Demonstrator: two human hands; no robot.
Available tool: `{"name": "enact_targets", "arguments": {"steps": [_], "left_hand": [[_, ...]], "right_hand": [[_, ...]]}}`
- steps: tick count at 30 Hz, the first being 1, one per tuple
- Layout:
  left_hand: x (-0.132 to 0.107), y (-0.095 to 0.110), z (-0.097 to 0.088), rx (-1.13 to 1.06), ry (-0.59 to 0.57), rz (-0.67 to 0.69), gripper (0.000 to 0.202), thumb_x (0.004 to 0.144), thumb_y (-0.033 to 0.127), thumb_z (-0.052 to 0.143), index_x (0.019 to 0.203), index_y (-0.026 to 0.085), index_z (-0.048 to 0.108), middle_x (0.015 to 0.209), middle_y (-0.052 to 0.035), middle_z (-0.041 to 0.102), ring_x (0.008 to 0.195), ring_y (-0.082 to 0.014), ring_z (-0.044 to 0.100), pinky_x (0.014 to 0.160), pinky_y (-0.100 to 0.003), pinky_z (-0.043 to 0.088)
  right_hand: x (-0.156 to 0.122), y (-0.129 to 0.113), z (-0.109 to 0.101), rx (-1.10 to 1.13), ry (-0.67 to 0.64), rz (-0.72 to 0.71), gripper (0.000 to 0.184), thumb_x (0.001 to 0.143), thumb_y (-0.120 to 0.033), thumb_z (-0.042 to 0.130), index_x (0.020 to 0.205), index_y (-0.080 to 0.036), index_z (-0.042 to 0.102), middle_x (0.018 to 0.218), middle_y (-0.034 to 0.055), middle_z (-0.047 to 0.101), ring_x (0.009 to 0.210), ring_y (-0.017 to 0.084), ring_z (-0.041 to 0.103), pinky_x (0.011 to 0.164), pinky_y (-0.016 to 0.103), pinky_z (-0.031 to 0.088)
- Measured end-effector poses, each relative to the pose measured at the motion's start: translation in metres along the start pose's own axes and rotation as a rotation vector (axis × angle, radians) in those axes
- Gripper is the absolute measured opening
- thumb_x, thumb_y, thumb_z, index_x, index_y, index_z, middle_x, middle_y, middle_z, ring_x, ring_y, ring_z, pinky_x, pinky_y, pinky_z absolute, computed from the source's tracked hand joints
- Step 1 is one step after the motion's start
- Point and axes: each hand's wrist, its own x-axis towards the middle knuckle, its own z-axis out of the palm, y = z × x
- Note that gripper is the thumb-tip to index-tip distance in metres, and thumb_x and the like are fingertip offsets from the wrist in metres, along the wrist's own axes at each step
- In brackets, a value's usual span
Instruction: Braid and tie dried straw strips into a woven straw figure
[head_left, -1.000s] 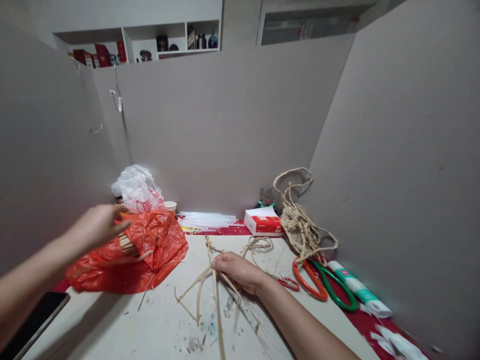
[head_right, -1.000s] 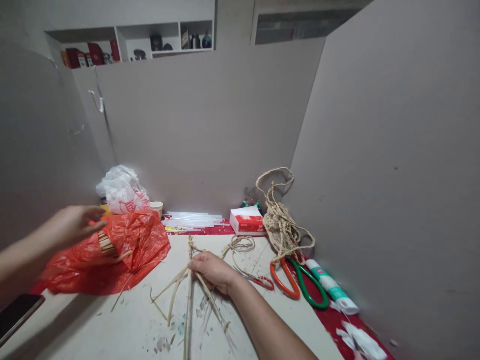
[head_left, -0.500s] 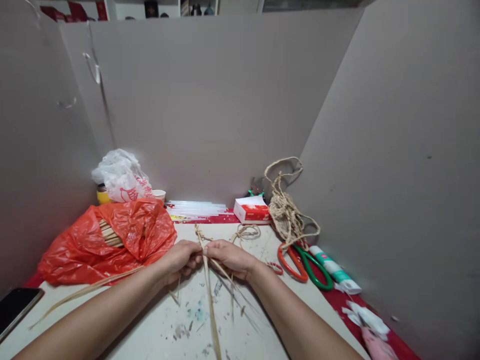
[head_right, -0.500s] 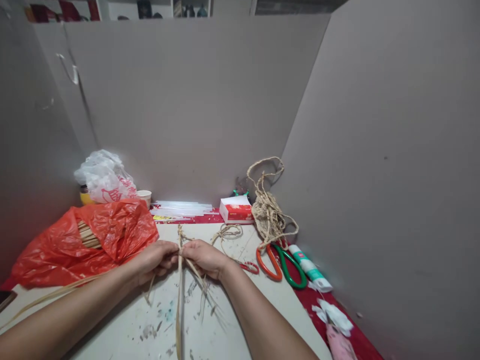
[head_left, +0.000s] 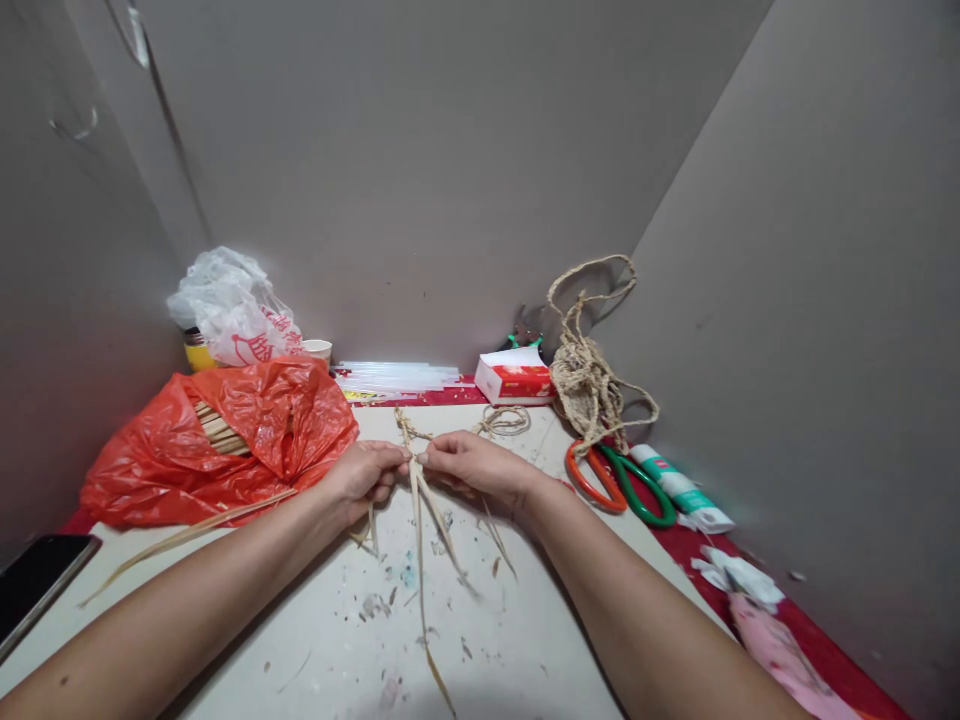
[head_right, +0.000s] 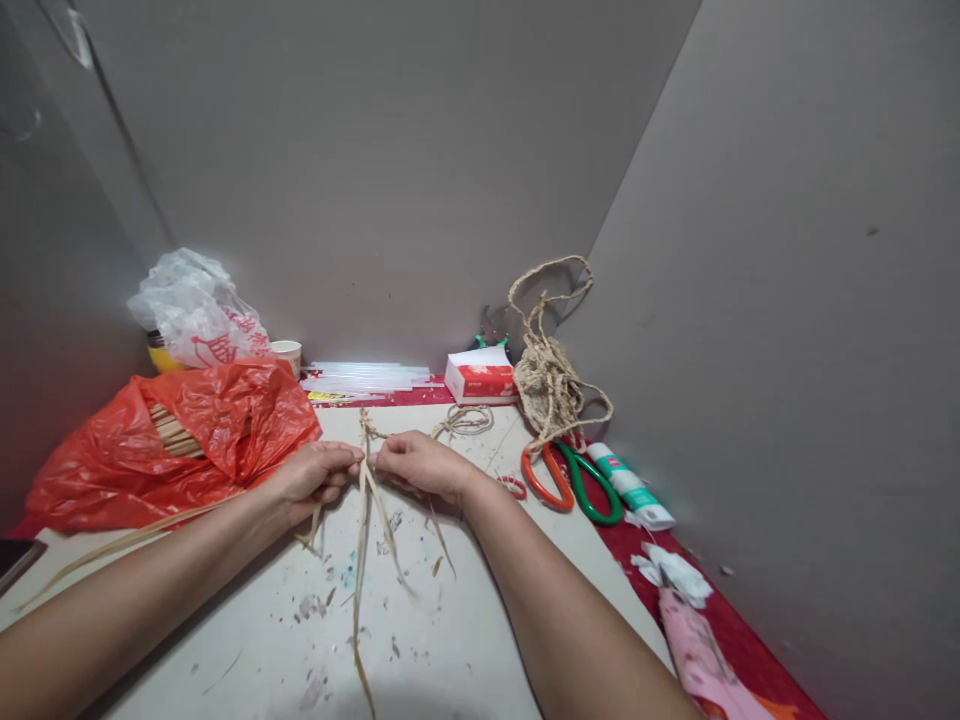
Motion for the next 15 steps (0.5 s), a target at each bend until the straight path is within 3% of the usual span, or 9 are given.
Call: {"name": "enact_targets", "arguments": {"steps": [3, 5, 11, 15], "left_hand": [[0.002, -0.001, -0.003, 0.015, -0.028, -0.003, 0.016, 0.064, 0.023, 0.064, 0.058, 0.013, 0.052, 0.040, 0.0090, 0.034, 0.032, 0.0001, 0.015, 0.033, -0.016, 0.008], [0.004, -0.003, -0.004, 0.019, -0.032, 0.007, 0.017, 0.063, 0.024, 0.064, 0.059, 0.013, 0.053, 0.042, 0.0079, 0.037, 0.032, 0.0002, 0.017, 0.033, -0.017, 0.008], [0.005, -0.004, -0.004, 0.041, -0.022, 0.013, 0.019, 0.061, 0.025, 0.067, 0.060, 0.012, 0.053, 0.042, 0.0075, 0.039, 0.032, 0.0004, 0.018, 0.033, -0.017, 0.008], [0.006, -0.003, -0.005, 0.018, -0.039, 0.021, 0.022, 0.059, 0.026, 0.071, 0.067, 0.011, 0.056, 0.049, 0.0053, 0.047, 0.033, 0.0011, 0.020, 0.033, -0.016, 0.009]], "right_hand": [[0.002, -0.003, -0.001, -0.103, 0.245, -0.106, 0.030, 0.074, -0.043, 0.059, 0.065, -0.015, 0.053, 0.055, -0.0024, 0.050, 0.049, 0.007, 0.041, 0.045, 0.018, 0.030], [0.004, -0.005, 0.003, -0.155, 0.332, -0.130, 0.031, 0.070, -0.042, 0.062, 0.063, -0.013, 0.057, 0.057, -0.0010, 0.052, 0.053, 0.008, 0.043, 0.049, 0.020, 0.032], [0.010, -0.008, 0.021, -0.090, 0.447, -0.088, 0.018, 0.065, -0.028, 0.061, 0.056, -0.013, 0.058, 0.053, -0.0023, 0.052, 0.050, 0.008, 0.041, 0.051, 0.021, 0.033], [0.012, -0.008, 0.020, -0.017, 0.491, -0.126, 0.014, 0.063, -0.024, 0.061, 0.055, -0.014, 0.055, 0.051, -0.0031, 0.050, 0.048, 0.007, 0.040, 0.048, 0.021, 0.033]]}}
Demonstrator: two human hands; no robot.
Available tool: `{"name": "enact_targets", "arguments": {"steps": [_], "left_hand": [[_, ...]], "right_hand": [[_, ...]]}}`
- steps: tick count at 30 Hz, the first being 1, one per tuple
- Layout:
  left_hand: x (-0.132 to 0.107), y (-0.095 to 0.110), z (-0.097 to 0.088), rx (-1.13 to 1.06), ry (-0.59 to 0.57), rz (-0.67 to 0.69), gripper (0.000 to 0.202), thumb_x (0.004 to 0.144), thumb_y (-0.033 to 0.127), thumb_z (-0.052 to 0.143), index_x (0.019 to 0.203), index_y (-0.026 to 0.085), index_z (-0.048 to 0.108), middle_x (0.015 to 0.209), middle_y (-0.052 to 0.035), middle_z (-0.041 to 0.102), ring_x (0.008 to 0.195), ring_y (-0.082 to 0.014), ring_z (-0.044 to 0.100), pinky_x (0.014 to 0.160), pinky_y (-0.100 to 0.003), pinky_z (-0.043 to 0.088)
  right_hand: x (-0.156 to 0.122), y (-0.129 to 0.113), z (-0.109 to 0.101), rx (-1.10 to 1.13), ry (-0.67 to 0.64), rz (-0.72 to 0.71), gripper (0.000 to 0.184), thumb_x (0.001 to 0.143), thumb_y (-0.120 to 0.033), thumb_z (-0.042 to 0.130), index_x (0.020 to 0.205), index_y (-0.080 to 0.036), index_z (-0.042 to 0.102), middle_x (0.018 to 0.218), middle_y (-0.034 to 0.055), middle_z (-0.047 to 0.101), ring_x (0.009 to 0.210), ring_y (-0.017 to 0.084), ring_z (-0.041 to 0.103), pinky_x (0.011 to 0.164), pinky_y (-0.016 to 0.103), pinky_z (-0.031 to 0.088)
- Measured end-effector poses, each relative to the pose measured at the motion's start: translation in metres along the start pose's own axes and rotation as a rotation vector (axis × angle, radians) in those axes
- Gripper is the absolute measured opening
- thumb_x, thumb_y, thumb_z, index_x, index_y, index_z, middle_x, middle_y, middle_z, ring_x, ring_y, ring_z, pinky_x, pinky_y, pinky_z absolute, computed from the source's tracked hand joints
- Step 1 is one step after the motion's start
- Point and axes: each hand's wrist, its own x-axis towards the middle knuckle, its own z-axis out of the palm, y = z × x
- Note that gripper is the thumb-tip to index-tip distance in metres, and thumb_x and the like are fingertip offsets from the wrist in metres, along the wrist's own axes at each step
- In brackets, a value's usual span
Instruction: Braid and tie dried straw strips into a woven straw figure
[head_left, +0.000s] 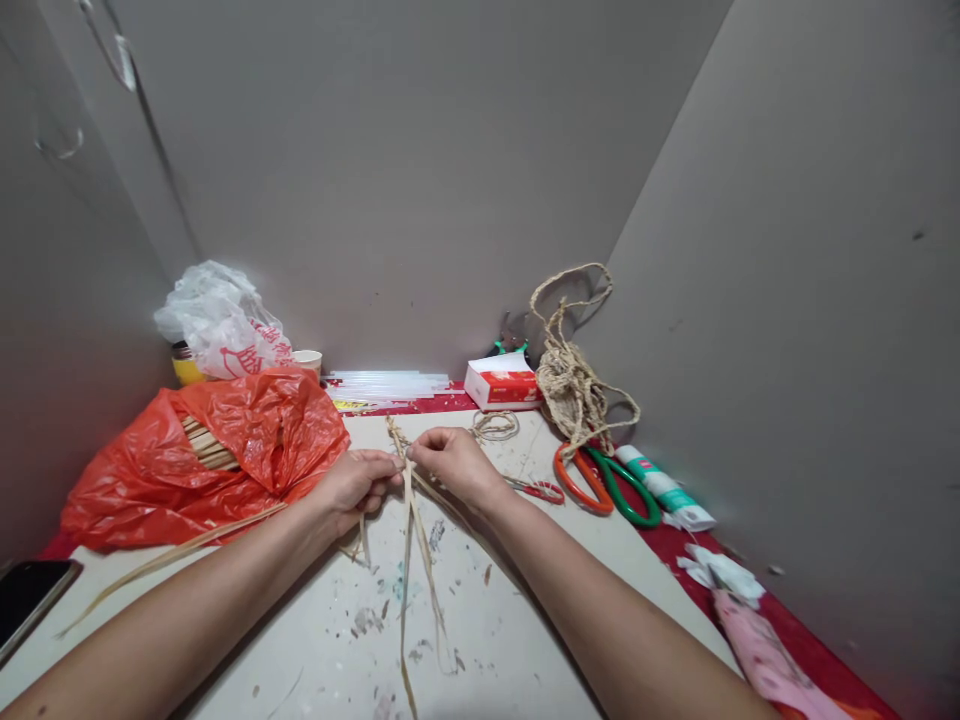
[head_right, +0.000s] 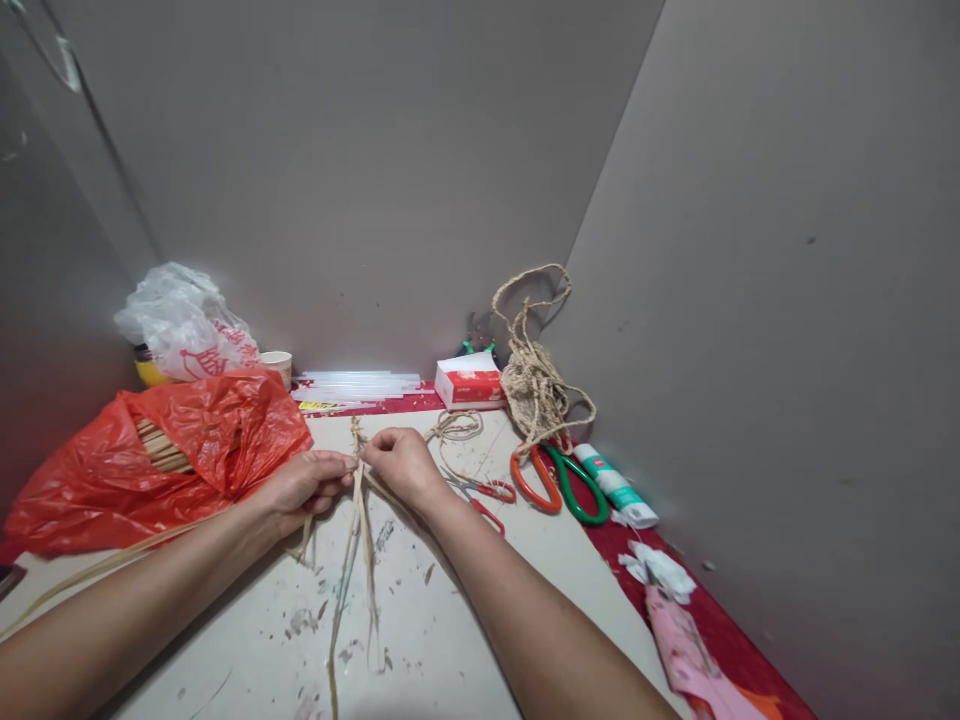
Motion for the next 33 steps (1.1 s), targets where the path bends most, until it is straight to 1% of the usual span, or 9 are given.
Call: {"name": "enact_targets", "arguments": {"steps": [3, 6, 9, 13, 17, 19, 26, 30, 33], "left_hand": [[0.001, 0.000, -0.002, -0.020, -0.028, -0.002, 0.026, 0.058, 0.027, 0.072, 0.070, 0.011, 0.056, 0.053, 0.0046, 0.049, 0.034, 0.0014, 0.020, 0.033, -0.016, 0.008], [0.002, 0.000, -0.004, -0.025, -0.041, -0.017, 0.025, 0.059, 0.026, 0.072, 0.070, 0.011, 0.056, 0.053, 0.0053, 0.048, 0.035, 0.0017, 0.019, 0.033, -0.016, 0.008], [0.002, 0.001, -0.005, -0.037, -0.063, -0.040, 0.024, 0.060, 0.025, 0.071, 0.069, 0.011, 0.054, 0.054, 0.0052, 0.048, 0.035, 0.0019, 0.018, 0.033, -0.016, 0.006], [0.001, 0.003, -0.004, -0.048, -0.065, -0.047, 0.021, 0.060, 0.022, 0.070, 0.069, 0.011, 0.055, 0.053, 0.0056, 0.047, 0.035, 0.0018, 0.017, 0.033, -0.016, 0.006], [-0.003, 0.007, -0.001, -0.038, -0.050, -0.070, 0.017, 0.062, 0.021, 0.068, 0.066, 0.012, 0.054, 0.050, 0.0063, 0.044, 0.035, 0.0015, 0.017, 0.034, -0.016, 0.006], [-0.004, 0.007, 0.000, -0.041, -0.050, -0.064, 0.016, 0.063, 0.020, 0.067, 0.067, 0.012, 0.054, 0.050, 0.0057, 0.045, 0.035, 0.0013, 0.017, 0.034, -0.016, 0.006], [-0.004, 0.006, 0.001, -0.060, -0.047, -0.068, 0.012, 0.064, 0.018, 0.065, 0.069, 0.012, 0.056, 0.049, 0.0047, 0.047, 0.034, 0.0008, 0.017, 0.033, -0.015, 0.007], [-0.003, 0.005, 0.000, -0.076, -0.048, -0.058, 0.012, 0.064, 0.016, 0.066, 0.069, 0.011, 0.057, 0.056, 0.0014, 0.054, 0.035, 0.0014, 0.019, 0.033, -0.014, 0.008], [-0.001, 0.003, -0.002, -0.076, -0.068, -0.043, 0.013, 0.065, 0.018, 0.068, 0.069, 0.010, 0.058, 0.052, 0.0027, 0.051, 0.036, 0.0014, 0.019, 0.033, -0.014, 0.009]], "right_hand": [[0.002, -0.004, -0.009, 0.192, 0.015, 0.067, 0.015, 0.065, -0.025, 0.061, 0.059, -0.015, 0.051, 0.054, -0.0022, 0.052, 0.046, 0.007, 0.042, 0.045, 0.019, 0.035], [0.004, -0.012, -0.024, 0.490, -0.016, 0.168, 0.015, 0.070, -0.024, 0.059, 0.066, -0.017, 0.047, 0.063, 0.0004, 0.058, 0.047, 0.007, 0.047, 0.050, 0.021, 0.044], [0.005, -0.017, -0.038, 0.640, -0.068, 0.167, 0.017, 0.071, -0.024, 0.063, 0.072, -0.017, 0.048, 0.061, -0.0025, 0.056, 0.041, 0.004, 0.041, 0.049, 0.021, 0.047], [0.004, -0.019, -0.044, 0.521, -0.212, 0.155, 0.024, 0.063, -0.023, 0.073, 0.071, -0.015, 0.052, 0.055, -0.0051, 0.053, 0.038, 0.002, 0.038, 0.041, 0.017, 0.042], [-0.004, -0.021, -0.036, 0.389, -0.330, 0.192, 0.025, 0.058, -0.021, 0.074, 0.075, -0.012, 0.057, 0.059, 0.0004, 0.061, 0.045, 0.007, 0.051, 0.046, 0.020, 0.045], [-0.007, -0.021, -0.031, 0.360, -0.359, 0.196, 0.028, 0.058, -0.020, 0.074, 0.078, -0.013, 0.056, 0.059, 0.0005, 0.062, 0.048, 0.008, 0.054, 0.046, 0.020, 0.043], [-0.010, -0.013, -0.016, 0.246, -0.262, 0.138, 0.027, 0.057, -0.023, 0.076, 0.066, -0.015, 0.052, 0.051, -0.0033, 0.057, 0.043, 0.007, 0.049, 0.042, 0.018, 0.037], [-0.008, -0.010, -0.012, 0.219, -0.195, 0.155, 0.024, 0.054, -0.019, 0.077, 0.062, -0.014, 0.054, 0.048, -0.0031, 0.057, 0.042, 0.007, 0.049, 0.041, 0.018, 0.037], [-0.008, -0.010, -0.012, 0.235, -0.195, 0.172, 0.017, 0.060, -0.013, 0.071, 0.061, -0.013, 0.054, 0.049, -0.0011, 0.060, 0.041, 0.006, 0.049, 0.041, 0.016, 0.037]]}}
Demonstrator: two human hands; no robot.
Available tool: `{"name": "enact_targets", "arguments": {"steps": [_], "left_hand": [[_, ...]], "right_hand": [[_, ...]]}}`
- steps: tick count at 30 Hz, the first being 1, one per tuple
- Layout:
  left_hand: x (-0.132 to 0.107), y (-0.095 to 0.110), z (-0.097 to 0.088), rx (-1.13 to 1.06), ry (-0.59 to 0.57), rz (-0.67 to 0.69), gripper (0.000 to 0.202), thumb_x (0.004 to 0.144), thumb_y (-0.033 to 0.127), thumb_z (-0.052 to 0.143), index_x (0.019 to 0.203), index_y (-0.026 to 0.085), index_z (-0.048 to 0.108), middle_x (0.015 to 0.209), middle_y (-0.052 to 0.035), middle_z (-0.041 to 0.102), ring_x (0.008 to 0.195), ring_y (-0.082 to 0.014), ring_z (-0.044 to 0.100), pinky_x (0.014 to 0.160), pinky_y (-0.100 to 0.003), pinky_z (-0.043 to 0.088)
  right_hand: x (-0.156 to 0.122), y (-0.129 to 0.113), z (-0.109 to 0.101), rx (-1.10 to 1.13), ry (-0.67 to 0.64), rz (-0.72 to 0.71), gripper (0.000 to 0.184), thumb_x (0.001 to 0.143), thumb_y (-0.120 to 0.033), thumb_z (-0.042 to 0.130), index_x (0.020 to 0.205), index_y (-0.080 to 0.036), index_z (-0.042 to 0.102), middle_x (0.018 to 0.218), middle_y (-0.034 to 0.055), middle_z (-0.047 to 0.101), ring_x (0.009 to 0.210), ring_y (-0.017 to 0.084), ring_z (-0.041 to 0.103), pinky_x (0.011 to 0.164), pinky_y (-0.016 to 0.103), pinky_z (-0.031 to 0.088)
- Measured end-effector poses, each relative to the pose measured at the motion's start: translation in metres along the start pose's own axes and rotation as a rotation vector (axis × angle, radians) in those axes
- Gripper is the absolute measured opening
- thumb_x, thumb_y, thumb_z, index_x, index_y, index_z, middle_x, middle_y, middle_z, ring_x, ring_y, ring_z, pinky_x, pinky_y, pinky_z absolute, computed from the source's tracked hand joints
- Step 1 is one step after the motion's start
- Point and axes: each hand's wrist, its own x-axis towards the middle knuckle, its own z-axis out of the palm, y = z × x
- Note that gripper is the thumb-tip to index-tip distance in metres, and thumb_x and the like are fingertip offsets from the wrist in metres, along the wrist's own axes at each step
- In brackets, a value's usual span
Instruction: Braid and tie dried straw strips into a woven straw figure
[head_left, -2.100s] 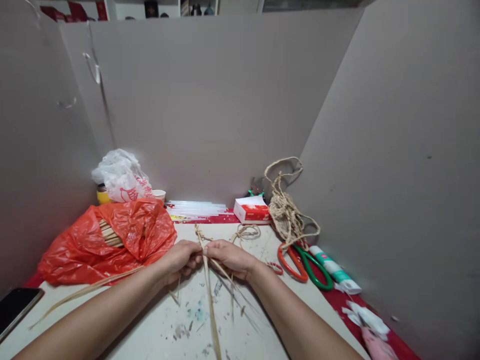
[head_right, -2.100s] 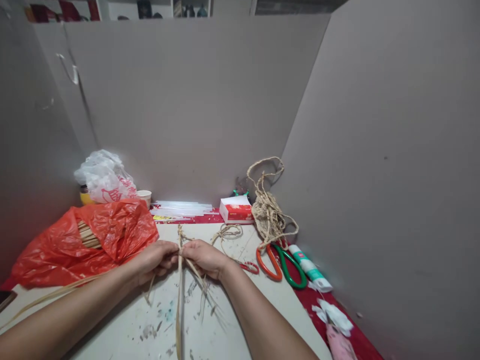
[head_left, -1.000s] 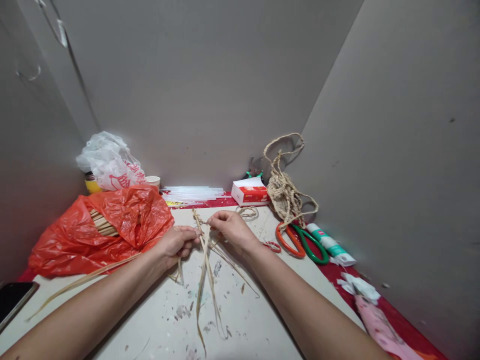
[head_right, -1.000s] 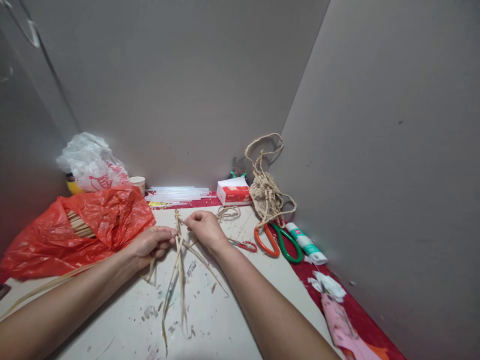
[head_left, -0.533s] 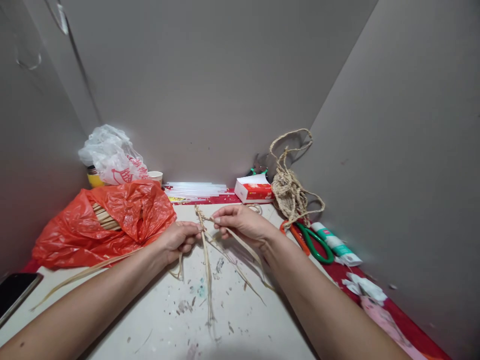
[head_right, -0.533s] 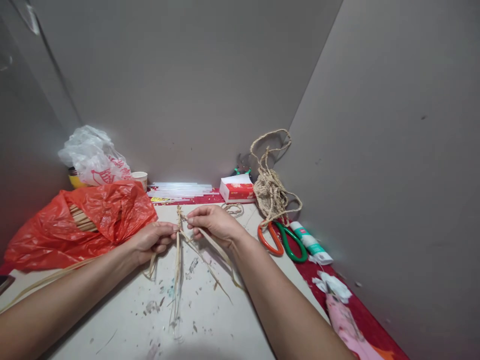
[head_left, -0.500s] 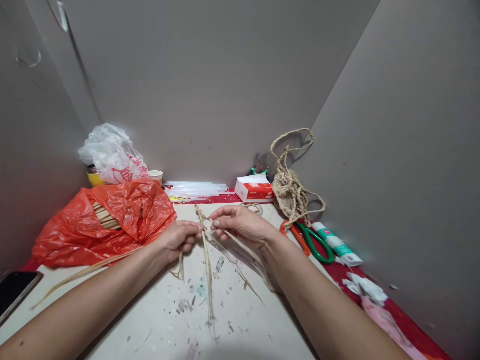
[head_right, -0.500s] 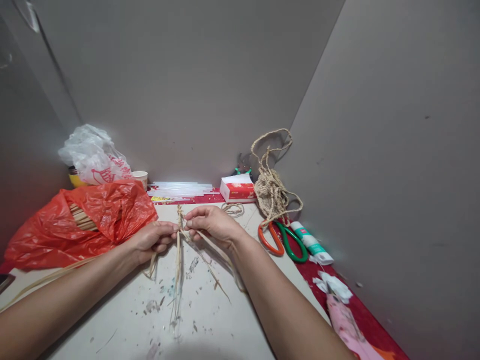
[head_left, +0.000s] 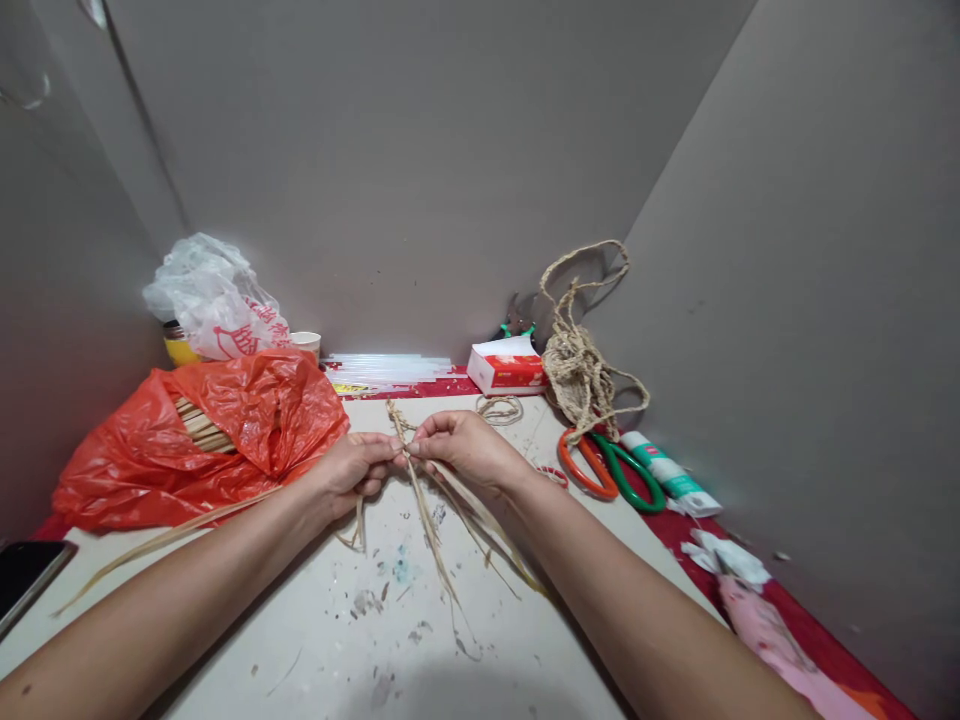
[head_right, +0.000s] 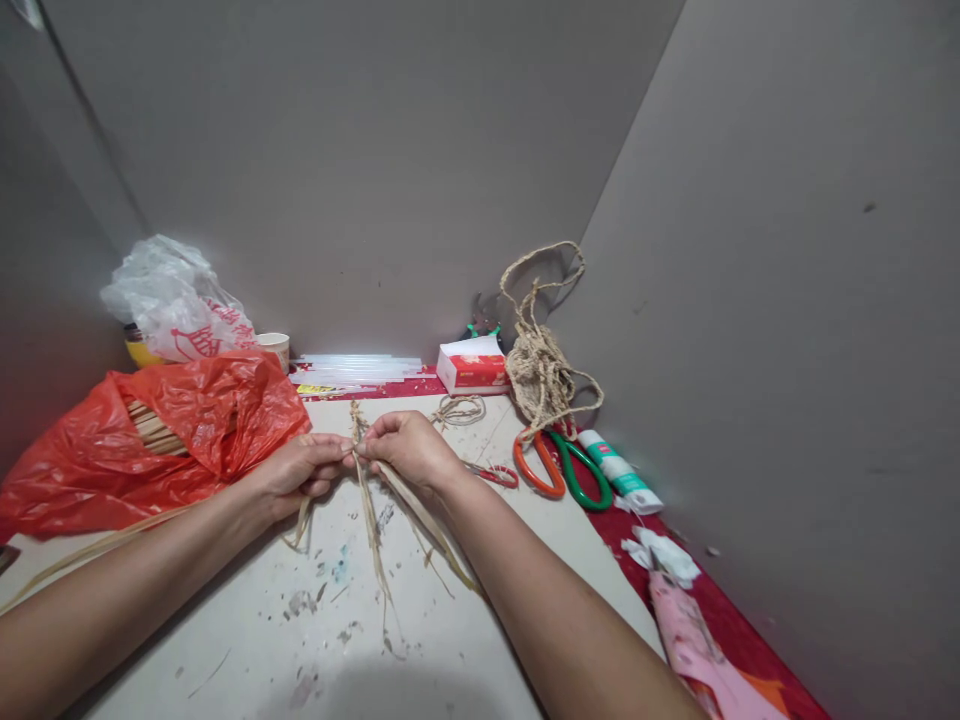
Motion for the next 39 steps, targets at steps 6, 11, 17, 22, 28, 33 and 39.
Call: {"name": "enact_targets", "arguments": {"steps": [6, 11, 17, 22, 28, 33, 39], "left_hand": [[0.000, 0.001, -0.002, -0.011, -0.027, 0.004, 0.011, 0.065, 0.017, 0.068, 0.070, 0.009, 0.061, 0.051, 0.0034, 0.049, 0.036, 0.0015, 0.018, 0.033, -0.013, 0.009], [0.000, 0.003, -0.003, -0.004, -0.026, -0.008, 0.014, 0.064, 0.016, 0.069, 0.072, 0.008, 0.062, 0.058, 0.0012, 0.053, 0.038, 0.0022, 0.019, 0.033, -0.013, 0.009], [0.000, 0.004, -0.002, 0.005, -0.013, -0.006, 0.016, 0.064, 0.018, 0.071, 0.072, 0.008, 0.062, 0.060, 0.0006, 0.054, 0.038, 0.0025, 0.019, 0.033, -0.012, 0.009], [0.000, 0.004, -0.003, -0.001, -0.020, -0.001, 0.017, 0.064, 0.019, 0.072, 0.072, 0.008, 0.063, 0.057, 0.0018, 0.053, 0.037, 0.0023, 0.019, 0.033, -0.012, 0.009], [0.002, 0.000, -0.008, -0.022, -0.022, 0.033, 0.018, 0.065, 0.021, 0.072, 0.074, 0.008, 0.063, 0.063, 0.0000, 0.056, 0.038, 0.0026, 0.021, 0.033, -0.012, 0.012], [0.004, -0.003, -0.009, -0.006, -0.047, 0.027, 0.021, 0.066, 0.025, 0.072, 0.073, 0.007, 0.062, 0.059, 0.0016, 0.053, 0.038, 0.0027, 0.018, 0.033, -0.013, 0.010], [0.004, -0.001, -0.007, -0.007, -0.035, 0.019, 0.020, 0.066, 0.022, 0.070, 0.075, 0.007, 0.061, 0.060, 0.0013, 0.053, 0.037, 0.0027, 0.019, 0.032, -0.013, 0.009]], "right_hand": [[-0.003, -0.002, 0.000, 0.040, -0.078, 0.089, 0.010, 0.070, -0.012, 0.063, 0.064, -0.012, 0.055, 0.056, 0.0030, 0.063, 0.041, 0.006, 0.049, 0.036, 0.015, 0.036], [-0.003, -0.004, 0.004, 0.005, -0.006, 0.064, 0.011, 0.072, -0.008, 0.059, 0.066, -0.013, 0.052, 0.051, 0.0006, 0.060, 0.039, 0.005, 0.047, 0.034, 0.013, 0.035], [-0.002, -0.002, 0.006, 0.031, 0.012, 0.000, 0.018, 0.071, -0.006, 0.060, 0.071, -0.017, 0.045, 0.049, -0.0026, 0.060, 0.037, 0.005, 0.046, 0.032, 0.012, 0.032], [-0.002, -0.002, 0.005, 0.050, 0.040, 0.009, 0.022, 0.069, -0.010, 0.063, 0.072, -0.018, 0.043, 0.048, -0.0030, 0.060, 0.035, 0.005, 0.044, 0.032, 0.012, 0.032], [0.000, -0.003, 0.003, 0.142, 0.005, -0.009, 0.023, 0.069, -0.013, 0.064, 0.071, -0.018, 0.042, 0.052, -0.0016, 0.062, 0.036, 0.005, 0.045, 0.033, 0.013, 0.033], [0.001, 0.002, 0.008, 0.101, 0.017, 0.001, 0.027, 0.066, -0.015, 0.068, 0.072, -0.019, 0.041, 0.049, -0.0034, 0.059, 0.035, 0.005, 0.043, 0.032, 0.013, 0.031], [0.000, 0.005, 0.014, 0.077, 0.038, -0.001, 0.024, 0.068, -0.013, 0.063, 0.072, -0.019, 0.040, 0.045, -0.0053, 0.055, 0.033, 0.005, 0.040, 0.033, 0.014, 0.030]]}}
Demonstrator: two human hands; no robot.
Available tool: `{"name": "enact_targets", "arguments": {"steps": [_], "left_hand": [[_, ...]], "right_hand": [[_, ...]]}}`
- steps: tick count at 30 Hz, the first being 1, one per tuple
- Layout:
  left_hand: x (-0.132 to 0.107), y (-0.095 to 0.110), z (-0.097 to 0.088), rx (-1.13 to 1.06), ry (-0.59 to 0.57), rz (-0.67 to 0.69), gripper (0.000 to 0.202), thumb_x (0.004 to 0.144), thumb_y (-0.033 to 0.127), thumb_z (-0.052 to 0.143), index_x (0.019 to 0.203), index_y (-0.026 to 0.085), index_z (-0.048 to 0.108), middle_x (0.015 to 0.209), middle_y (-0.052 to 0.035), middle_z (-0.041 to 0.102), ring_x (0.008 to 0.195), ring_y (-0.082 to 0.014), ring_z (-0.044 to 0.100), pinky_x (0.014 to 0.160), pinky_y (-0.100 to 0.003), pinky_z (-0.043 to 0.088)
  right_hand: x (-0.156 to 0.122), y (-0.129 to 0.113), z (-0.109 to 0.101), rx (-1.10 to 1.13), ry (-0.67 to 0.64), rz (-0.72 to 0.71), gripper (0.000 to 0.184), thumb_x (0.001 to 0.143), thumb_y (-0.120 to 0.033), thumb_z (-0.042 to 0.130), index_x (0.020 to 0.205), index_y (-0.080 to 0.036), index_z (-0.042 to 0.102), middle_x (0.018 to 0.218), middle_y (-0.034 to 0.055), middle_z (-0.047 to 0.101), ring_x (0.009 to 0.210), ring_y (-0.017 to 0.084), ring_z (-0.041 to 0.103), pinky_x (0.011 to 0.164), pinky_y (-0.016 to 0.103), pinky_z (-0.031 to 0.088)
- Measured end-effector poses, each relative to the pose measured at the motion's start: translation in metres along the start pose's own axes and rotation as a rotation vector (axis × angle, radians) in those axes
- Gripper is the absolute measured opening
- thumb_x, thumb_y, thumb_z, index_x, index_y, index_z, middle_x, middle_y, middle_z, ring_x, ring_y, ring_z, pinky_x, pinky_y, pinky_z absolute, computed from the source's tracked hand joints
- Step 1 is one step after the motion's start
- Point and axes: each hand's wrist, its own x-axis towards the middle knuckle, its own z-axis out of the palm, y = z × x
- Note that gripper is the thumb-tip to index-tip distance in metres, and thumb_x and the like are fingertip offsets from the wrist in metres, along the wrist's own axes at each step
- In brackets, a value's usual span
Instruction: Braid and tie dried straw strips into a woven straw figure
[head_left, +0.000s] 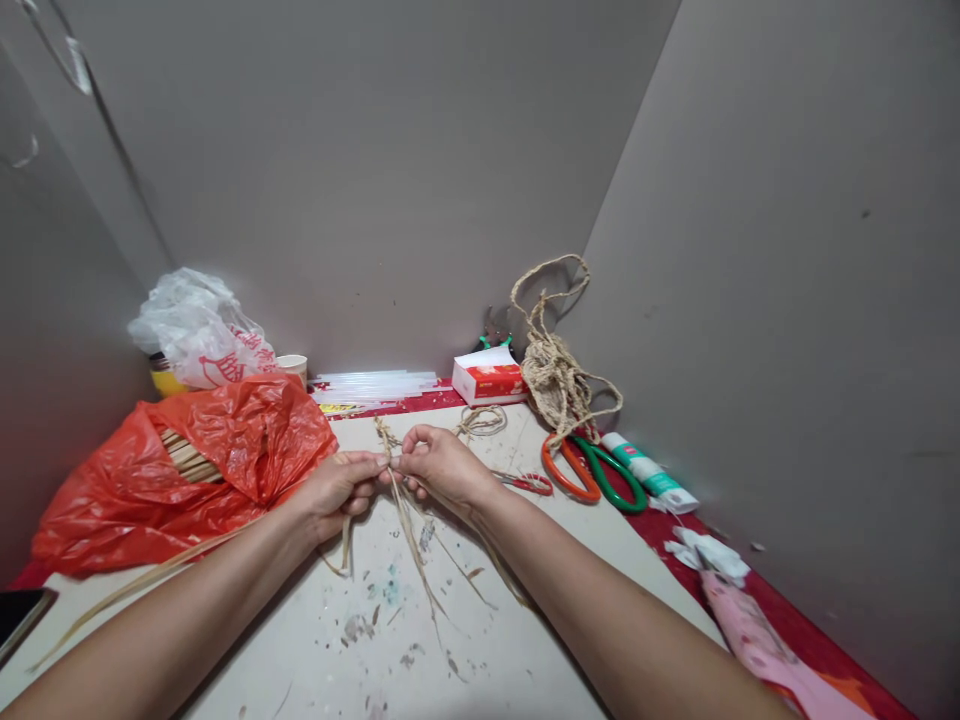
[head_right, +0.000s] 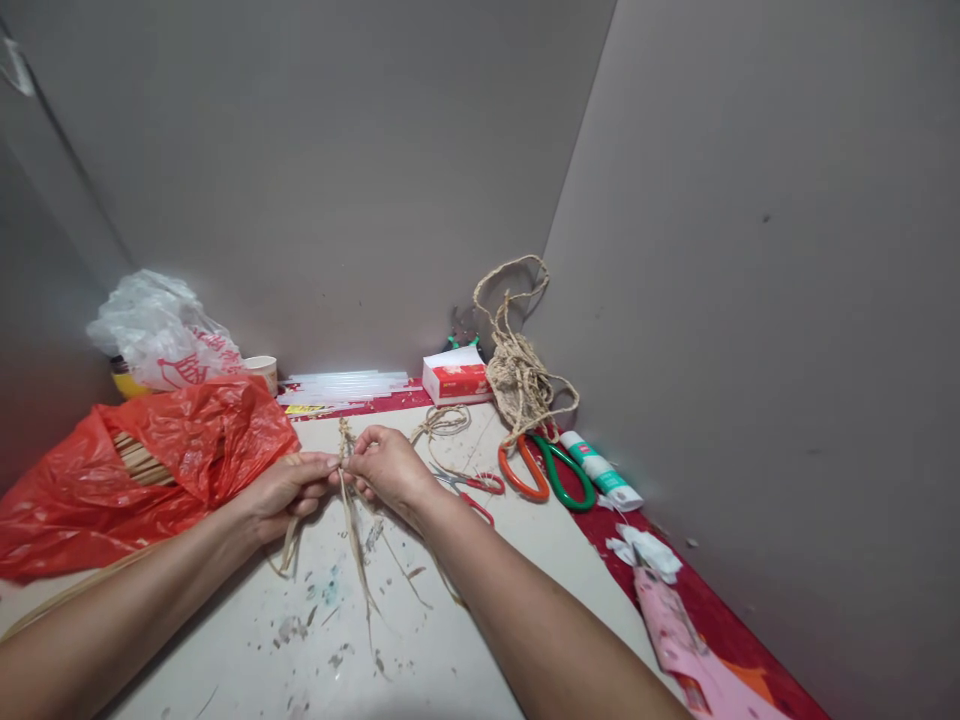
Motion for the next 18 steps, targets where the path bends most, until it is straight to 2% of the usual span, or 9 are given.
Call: {"name": "enact_targets", "arguments": {"steps": [3, 6, 10, 11, 15, 18], "left_hand": [[0.000, 0.001, 0.001, -0.016, 0.004, -0.007, 0.015, 0.065, 0.017, 0.069, 0.070, 0.008, 0.058, 0.056, 0.0029, 0.050, 0.036, 0.0024, 0.019, 0.032, -0.012, 0.009], [0.000, 0.000, 0.000, -0.015, -0.004, -0.007, 0.015, 0.065, 0.017, 0.068, 0.065, 0.009, 0.055, 0.052, 0.0048, 0.046, 0.036, 0.0020, 0.019, 0.032, -0.013, 0.009], [0.002, -0.002, -0.002, -0.021, -0.019, -0.007, 0.016, 0.065, 0.018, 0.068, 0.069, 0.010, 0.056, 0.056, 0.0042, 0.048, 0.036, 0.0023, 0.019, 0.032, -0.013, 0.008], [0.002, -0.002, -0.003, -0.022, -0.027, -0.009, 0.016, 0.065, 0.018, 0.068, 0.069, 0.010, 0.056, 0.056, 0.0043, 0.047, 0.036, 0.0024, 0.019, 0.032, -0.013, 0.008], [0.002, 0.001, -0.002, -0.007, -0.055, -0.025, 0.016, 0.064, 0.018, 0.068, 0.065, 0.010, 0.055, 0.047, 0.0081, 0.037, 0.036, 0.0019, 0.015, 0.033, -0.014, 0.007], [0.000, 0.002, 0.000, 0.006, -0.042, -0.028, 0.016, 0.063, 0.018, 0.068, 0.064, 0.010, 0.055, 0.046, 0.0079, 0.037, 0.036, 0.0017, 0.015, 0.033, -0.014, 0.007]], "right_hand": [[0.000, 0.000, -0.001, 0.008, -0.025, 0.017, 0.022, 0.070, -0.014, 0.062, 0.072, -0.019, 0.040, 0.047, -0.0051, 0.056, 0.033, 0.005, 0.041, 0.033, 0.014, 0.030], [0.001, -0.002, -0.006, -0.088, -0.060, 0.020, 0.018, 0.075, -0.020, 0.060, 0.068, -0.018, 0.044, 0.051, -0.0026, 0.057, 0.038, 0.006, 0.044, 0.035, 0.015, 0.032], [0.002, -0.006, -0.016, -0.226, 0.031, -0.021, 0.022, 0.077, -0.028, 0.061, 0.062, -0.014, 0.052, 0.062, 0.0027, 0.060, 0.044, 0.006, 0.048, 0.038, 0.017, 0.035], [0.002, -0.006, -0.017, -0.209, 0.008, -0.009, 0.023, 0.076, -0.030, 0.063, 0.063, -0.013, 0.054, 0.063, 0.0034, 0.061, 0.046, 0.006, 0.049, 0.039, 0.017, 0.036], [0.001, -0.006, -0.019, -0.117, -0.223, 0.086, 0.024, 0.066, -0.032, 0.071, 0.070, -0.010, 0.062, 0.062, 0.0025, 0.060, 0.050, 0.006, 0.049, 0.043, 0.017, 0.035], [0.002, -0.002, -0.020, -0.079, -0.292, 0.146, 0.022, 0.062, -0.028, 0.072, 0.070, -0.010, 0.062, 0.059, 0.0015, 0.060, 0.047, 0.006, 0.048, 0.042, 0.017, 0.034]]}}
